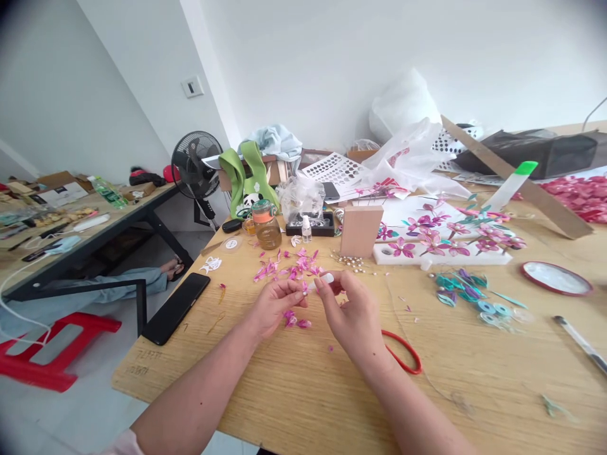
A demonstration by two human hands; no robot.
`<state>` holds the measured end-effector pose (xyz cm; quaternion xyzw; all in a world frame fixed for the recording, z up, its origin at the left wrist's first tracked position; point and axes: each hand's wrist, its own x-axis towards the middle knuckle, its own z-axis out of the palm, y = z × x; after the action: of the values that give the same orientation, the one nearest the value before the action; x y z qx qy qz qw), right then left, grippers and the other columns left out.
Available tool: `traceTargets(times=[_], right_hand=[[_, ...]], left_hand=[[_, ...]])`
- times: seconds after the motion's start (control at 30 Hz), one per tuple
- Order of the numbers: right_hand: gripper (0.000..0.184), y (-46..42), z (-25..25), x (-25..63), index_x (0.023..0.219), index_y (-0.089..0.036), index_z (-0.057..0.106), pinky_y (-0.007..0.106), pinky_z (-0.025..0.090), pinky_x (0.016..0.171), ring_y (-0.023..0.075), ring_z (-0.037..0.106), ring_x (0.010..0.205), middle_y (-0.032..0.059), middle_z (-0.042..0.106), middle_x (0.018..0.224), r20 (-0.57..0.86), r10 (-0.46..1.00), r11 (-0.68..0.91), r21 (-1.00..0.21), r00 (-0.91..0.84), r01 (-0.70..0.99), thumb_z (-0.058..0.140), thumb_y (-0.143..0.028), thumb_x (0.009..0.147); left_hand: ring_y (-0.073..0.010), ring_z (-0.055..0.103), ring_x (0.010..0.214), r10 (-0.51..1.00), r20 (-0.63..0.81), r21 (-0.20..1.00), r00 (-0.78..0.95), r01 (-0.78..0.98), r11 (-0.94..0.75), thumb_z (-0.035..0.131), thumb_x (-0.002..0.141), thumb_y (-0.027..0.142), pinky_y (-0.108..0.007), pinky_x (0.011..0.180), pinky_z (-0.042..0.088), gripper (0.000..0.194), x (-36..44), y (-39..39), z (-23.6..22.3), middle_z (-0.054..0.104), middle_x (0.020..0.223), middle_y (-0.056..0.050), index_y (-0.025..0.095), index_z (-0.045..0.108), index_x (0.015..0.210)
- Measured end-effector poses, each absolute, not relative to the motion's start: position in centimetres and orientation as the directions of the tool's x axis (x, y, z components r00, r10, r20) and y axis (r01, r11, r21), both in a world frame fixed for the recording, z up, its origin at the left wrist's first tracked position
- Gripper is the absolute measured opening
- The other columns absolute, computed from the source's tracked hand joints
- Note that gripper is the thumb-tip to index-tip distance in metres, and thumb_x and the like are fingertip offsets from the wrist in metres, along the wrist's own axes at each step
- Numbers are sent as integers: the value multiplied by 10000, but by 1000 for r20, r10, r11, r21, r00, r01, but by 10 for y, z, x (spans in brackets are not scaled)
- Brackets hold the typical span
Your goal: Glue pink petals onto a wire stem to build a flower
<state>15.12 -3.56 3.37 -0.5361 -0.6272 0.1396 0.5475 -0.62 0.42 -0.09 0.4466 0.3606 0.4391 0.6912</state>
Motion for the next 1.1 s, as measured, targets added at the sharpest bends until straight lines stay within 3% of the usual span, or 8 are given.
traceTargets(times=[0.13,0.27,0.4,0.6,0.73,0.87,0.93,1.1], right_hand=[[221,-34,34,155,856,-210,613,297,449,622,171,566,644,18,601,705,464,846,347,-853,263,389,579,-428,861],[301,-23,29,160,836,-199,619,283,474,608,176,590,684,26,621,718,167,970,165,-986,176,23,620,-499,815],[326,-16,23,161,816,-188,618,317,519,691,183,632,722,38,655,756,-30,999,-18,-951,33,-310,706,-492,739],[331,-14,21,158,803,-181,639,340,539,731,190,655,726,42,665,758,-67,997,-48,-903,29,-428,756,-471,691],[337,-15,22,161,829,-179,642,344,527,717,193,634,732,50,658,775,-32,998,-8,-937,61,-349,719,-490,726],[290,-26,32,161,856,-204,633,303,470,658,180,587,727,30,629,770,177,930,179,-984,323,26,626,-491,816],[228,-33,37,160,881,-220,614,309,446,660,185,573,738,27,615,788,393,809,309,-917,437,251,592,-445,854],[82,-43,43,153,873,-233,593,365,432,730,216,574,785,50,622,864,659,714,470,-702,236,536,565,-309,887]], left_hand=[[-89,581,617,938,-91,942,335,-276,191,817,574,377,-246,660,466,342,-5,4,1,624,670,-1,124,657,740],[-94,578,620,928,-89,946,361,-261,192,806,591,378,-225,599,467,335,-6,3,2,606,654,-1,126,653,750],[-114,555,650,903,-134,935,408,-250,252,797,599,374,-204,493,474,337,-7,1,2,588,671,-7,135,641,777],[-108,554,657,905,-145,935,400,-244,258,783,624,356,-193,493,481,310,-8,1,2,591,682,-19,129,647,785],[-106,557,647,906,-155,932,395,-247,267,790,613,367,-209,518,483,324,-7,1,2,590,674,-16,128,646,777],[-99,561,623,921,-138,932,365,-267,245,810,578,373,-225,564,468,344,-6,2,3,593,647,-3,126,641,747],[-93,571,610,931,-113,937,348,-275,216,819,563,372,-234,606,459,349,-5,3,3,601,641,0,121,642,729],[-90,578,614,930,-116,936,348,-276,219,807,593,363,-237,639,445,322,-5,4,2,622,648,2,128,652,749]])
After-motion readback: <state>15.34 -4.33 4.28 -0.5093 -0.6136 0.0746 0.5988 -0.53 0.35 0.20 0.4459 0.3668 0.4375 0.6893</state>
